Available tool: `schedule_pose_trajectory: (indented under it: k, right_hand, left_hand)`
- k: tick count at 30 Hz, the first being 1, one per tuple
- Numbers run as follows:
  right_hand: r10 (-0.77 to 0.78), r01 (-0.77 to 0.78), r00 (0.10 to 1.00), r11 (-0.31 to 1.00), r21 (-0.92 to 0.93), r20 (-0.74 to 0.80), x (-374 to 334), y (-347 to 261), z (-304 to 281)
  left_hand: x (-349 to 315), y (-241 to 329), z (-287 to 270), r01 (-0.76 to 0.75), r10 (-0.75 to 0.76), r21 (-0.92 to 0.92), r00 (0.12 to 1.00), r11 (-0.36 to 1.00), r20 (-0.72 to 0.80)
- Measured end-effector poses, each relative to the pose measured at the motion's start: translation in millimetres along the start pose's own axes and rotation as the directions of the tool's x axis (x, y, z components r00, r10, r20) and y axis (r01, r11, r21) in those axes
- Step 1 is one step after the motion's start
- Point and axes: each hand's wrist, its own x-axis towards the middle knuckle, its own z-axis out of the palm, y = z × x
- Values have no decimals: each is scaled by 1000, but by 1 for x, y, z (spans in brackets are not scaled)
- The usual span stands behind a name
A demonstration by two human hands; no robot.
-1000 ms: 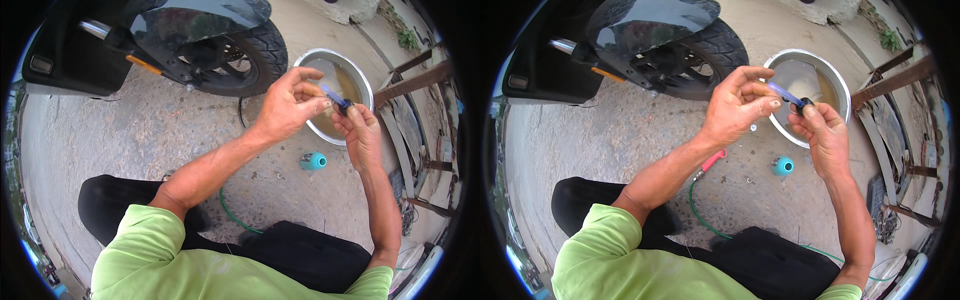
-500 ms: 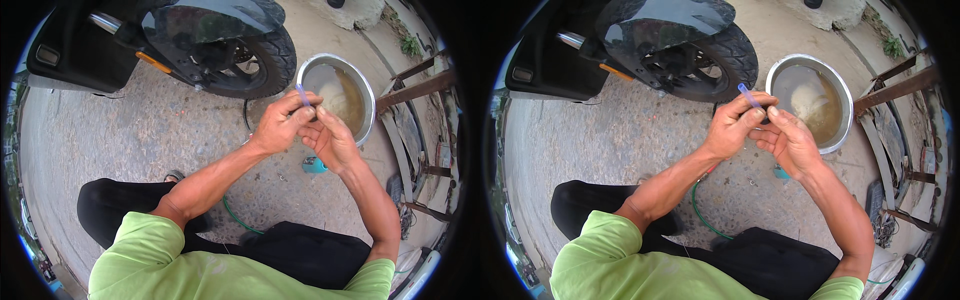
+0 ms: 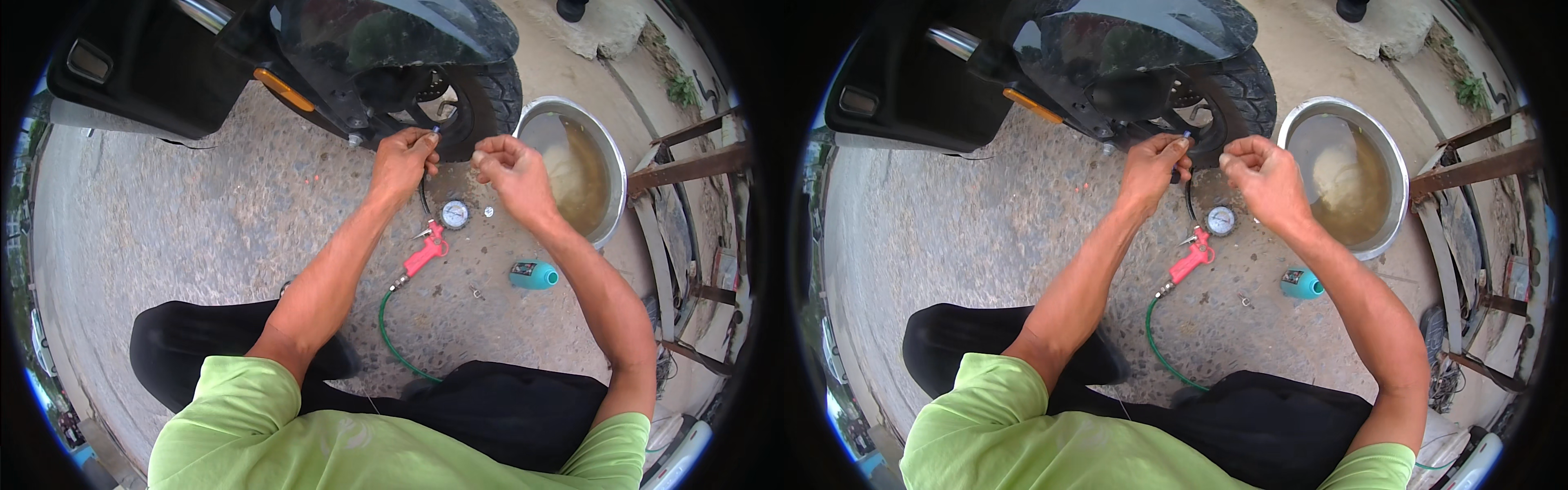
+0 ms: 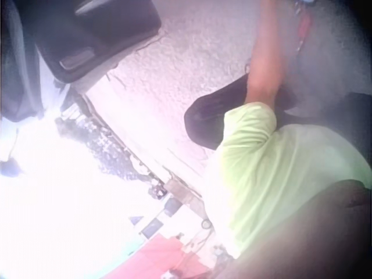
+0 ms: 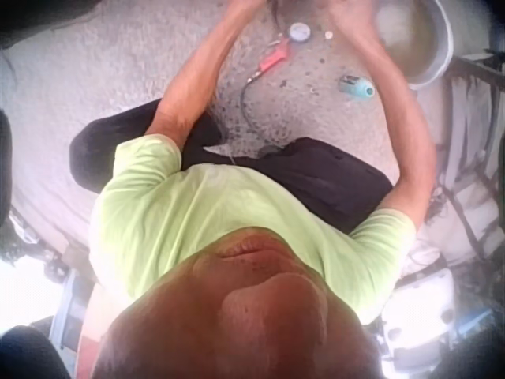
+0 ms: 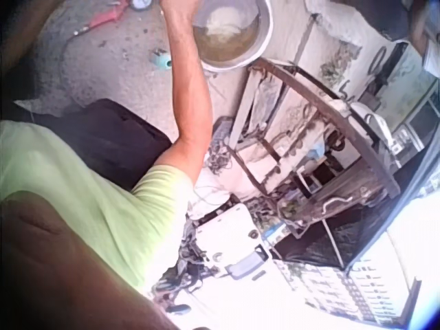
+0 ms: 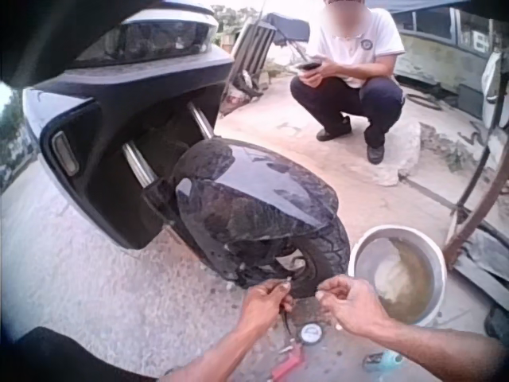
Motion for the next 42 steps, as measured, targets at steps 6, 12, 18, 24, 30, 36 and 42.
schedule_pose_trajectory:
  k: [6, 12, 18, 24, 30, 36, 42]
  right_hand:
    - [-163, 160, 985, 985, -59, -58, 20, -2, 42]
    - [73, 44, 974, 868, 495, -216, 42, -4, 89]
    - [418, -69, 907, 279, 958, -57, 78, 9, 110]
    - [352, -134, 935, 209, 969, 54, 96, 27, 108]
    - [274, -186, 953, 190, 964, 130, 90, 21, 101]
    - [195, -212, 964, 164, 963, 179, 92, 34, 95]
    - [164, -200, 971, 154, 967, 175, 94, 36, 96]
  left_hand:
    - [21, 4, 0, 18, -19, 39, 1000, 999, 22]
    - [39, -11, -9, 15, -14, -27, 999, 1000, 47]
    - [37, 3, -10, 43, -37, -49, 994, 998, 107]
    - [44, 3, -12, 76, -67, -61, 988, 995, 140]
    - [44, -5, -20, 101, -65, -165, 976, 981, 207]
    - [43, -8, -18, 59, -28, -146, 978, 988, 206]
    - [44, -2, -14, 27, -12, -75, 982, 997, 189]
